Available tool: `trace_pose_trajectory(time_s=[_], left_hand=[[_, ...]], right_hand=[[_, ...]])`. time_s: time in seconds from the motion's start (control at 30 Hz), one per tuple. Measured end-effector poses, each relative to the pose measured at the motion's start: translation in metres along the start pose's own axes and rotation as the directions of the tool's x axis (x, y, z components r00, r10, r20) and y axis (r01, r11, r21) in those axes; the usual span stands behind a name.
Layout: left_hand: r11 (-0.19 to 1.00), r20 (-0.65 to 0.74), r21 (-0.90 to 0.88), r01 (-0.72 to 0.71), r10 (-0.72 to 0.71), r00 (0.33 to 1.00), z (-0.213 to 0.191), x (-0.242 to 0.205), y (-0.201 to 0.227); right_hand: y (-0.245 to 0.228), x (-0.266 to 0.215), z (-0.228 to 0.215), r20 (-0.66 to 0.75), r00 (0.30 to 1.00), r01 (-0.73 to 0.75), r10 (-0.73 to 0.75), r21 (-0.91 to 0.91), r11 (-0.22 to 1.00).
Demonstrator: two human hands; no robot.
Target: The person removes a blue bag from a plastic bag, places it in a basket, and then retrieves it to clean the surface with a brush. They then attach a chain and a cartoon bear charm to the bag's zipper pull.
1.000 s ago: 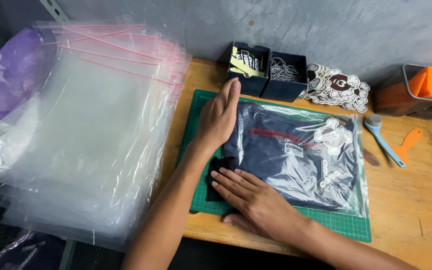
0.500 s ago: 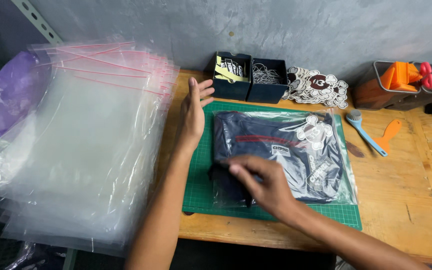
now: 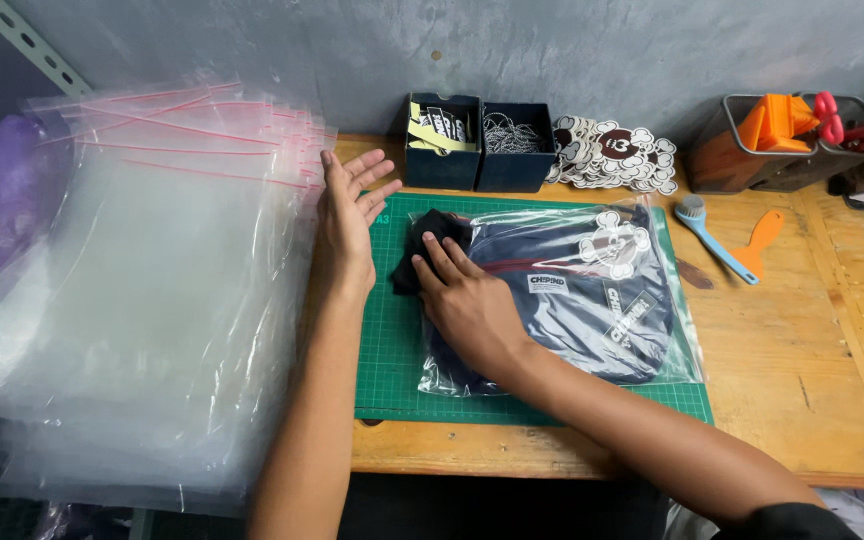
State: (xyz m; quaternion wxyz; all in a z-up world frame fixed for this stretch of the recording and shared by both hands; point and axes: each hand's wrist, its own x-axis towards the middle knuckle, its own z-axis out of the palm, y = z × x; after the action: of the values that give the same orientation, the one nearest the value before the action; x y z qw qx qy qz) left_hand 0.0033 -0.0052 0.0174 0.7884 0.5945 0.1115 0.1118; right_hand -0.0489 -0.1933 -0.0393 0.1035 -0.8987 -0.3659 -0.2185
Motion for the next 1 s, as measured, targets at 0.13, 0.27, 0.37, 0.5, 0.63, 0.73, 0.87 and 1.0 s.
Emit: trace_pose_trajectory(time_s=[0.13, 0.27, 0.37, 0.5, 0.63, 0.73, 0.87, 1.0], left_hand=[[1.000, 0.015, -0.010, 0.005, -0.005, 1.000, -0.003, 0.003, -0.005], [0.999, 0.007, -0.042, 0.003, -0.003, 1.000, -0.008, 0.006, -0.008], [0.998, -0.002, -0.056, 0.013, -0.013, 1.000, -0.010, 0.009, -0.011], [0.997, -0.020, -0.066, 0.051, -0.052, 0.998, -0.015, 0.017, -0.019], [0.995, -0.052, -0.087, 0.052, -0.057, 0.997, -0.015, 0.018, -0.018], [0.995, -0.042, -0.078, 0.069, -0.072, 0.996, -0.019, 0.018, -0.017], [0.992, -0.029, 0.004, 0.126, -0.126, 0.992, 0.003, 0.004, 0.018], [0.940, 0.077, 0.236, 0.246, -0.270, 0.960, 0.018, -0.020, 0.043]], right_hand=[[-0.007, 0.004, 0.012, -0.011, 1.000, -0.003, 0.002, -0.066, 0.998], [-0.020, 0.020, 0.000, 0.178, 0.969, -0.168, 0.173, -0.042, 0.985], [-0.022, 0.028, -0.005, 0.277, 0.925, -0.248, 0.262, -0.082, 0.965], [-0.020, 0.032, 0.029, 0.216, 0.928, -0.249, 0.303, -0.244, 0.937], [-0.012, 0.039, 0.019, 0.078, 0.972, -0.177, 0.222, -0.381, 0.907], [0.006, 0.052, -0.051, 0.151, 0.962, -0.238, 0.226, 0.064, 0.969], [0.019, 0.060, -0.209, -0.034, 0.923, -0.229, 0.384, 0.752, 0.618], [0.075, 0.022, -0.291, -0.050, 0.628, -0.219, 0.777, 0.946, 0.238]])
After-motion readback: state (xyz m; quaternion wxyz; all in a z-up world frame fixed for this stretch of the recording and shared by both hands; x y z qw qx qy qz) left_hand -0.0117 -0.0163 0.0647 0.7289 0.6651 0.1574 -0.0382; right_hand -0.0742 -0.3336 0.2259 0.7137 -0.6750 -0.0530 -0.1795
